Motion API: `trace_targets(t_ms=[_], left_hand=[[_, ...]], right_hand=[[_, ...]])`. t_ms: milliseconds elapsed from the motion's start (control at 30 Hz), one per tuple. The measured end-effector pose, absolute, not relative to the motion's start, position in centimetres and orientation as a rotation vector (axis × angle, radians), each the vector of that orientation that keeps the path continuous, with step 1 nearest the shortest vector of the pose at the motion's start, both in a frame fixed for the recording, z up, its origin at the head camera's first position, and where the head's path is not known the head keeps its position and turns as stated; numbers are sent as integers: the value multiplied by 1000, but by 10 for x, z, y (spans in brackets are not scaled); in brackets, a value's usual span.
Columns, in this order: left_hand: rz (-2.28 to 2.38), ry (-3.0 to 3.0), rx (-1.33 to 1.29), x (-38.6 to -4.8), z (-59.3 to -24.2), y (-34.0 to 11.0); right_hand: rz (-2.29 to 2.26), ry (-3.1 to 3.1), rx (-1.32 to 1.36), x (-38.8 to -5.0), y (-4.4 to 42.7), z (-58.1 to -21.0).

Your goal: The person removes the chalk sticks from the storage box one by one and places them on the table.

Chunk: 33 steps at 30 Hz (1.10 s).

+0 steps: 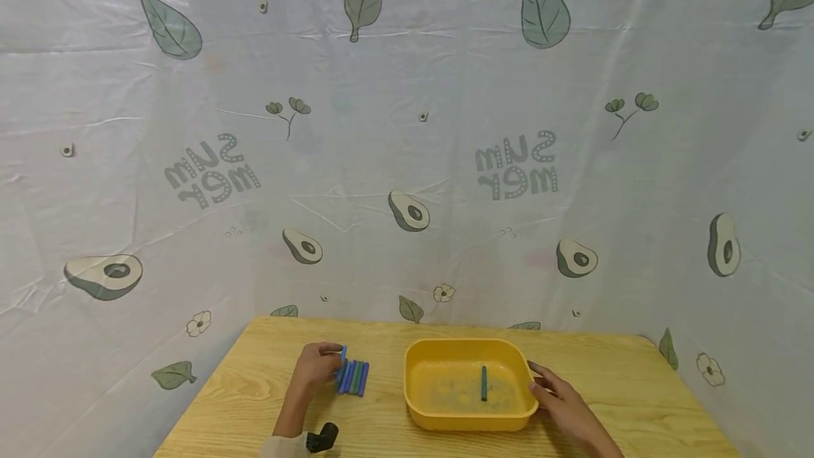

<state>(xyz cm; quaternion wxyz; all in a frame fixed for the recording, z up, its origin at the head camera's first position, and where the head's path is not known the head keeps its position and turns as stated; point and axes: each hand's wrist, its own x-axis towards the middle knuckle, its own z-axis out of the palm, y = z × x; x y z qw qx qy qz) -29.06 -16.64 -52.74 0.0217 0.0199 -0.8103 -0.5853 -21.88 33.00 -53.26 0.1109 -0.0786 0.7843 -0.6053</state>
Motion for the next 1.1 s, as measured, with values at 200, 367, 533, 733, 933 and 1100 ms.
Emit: trace_targets(t_ms=[200, 367, 533, 733, 933, 1100], left_hand=[[-1655, -2579, 89, -293, -537, -169], [-1644, -2587, 108, -295, -541, -170], [-1648, -2575, 125, -294, -542, -170], [-1624, -2574, 145, -293, -544, -171], [-1579, -2607, 172, -294, -541, -170], [-1527, -2650, 190, -293, -537, -168]], right_hand=[[-1784, 2311, -232, -218, 330, -533], [-1793, 2300, -248, -217, 330, -532], [-1786, 2303, -257, -215, 329, -533], [-1776, 2309, -252, -217, 329, -533], [-1774, 2319, -233, -217, 329, -533], [-1769, 2329, -242, -219, 330, -534]])
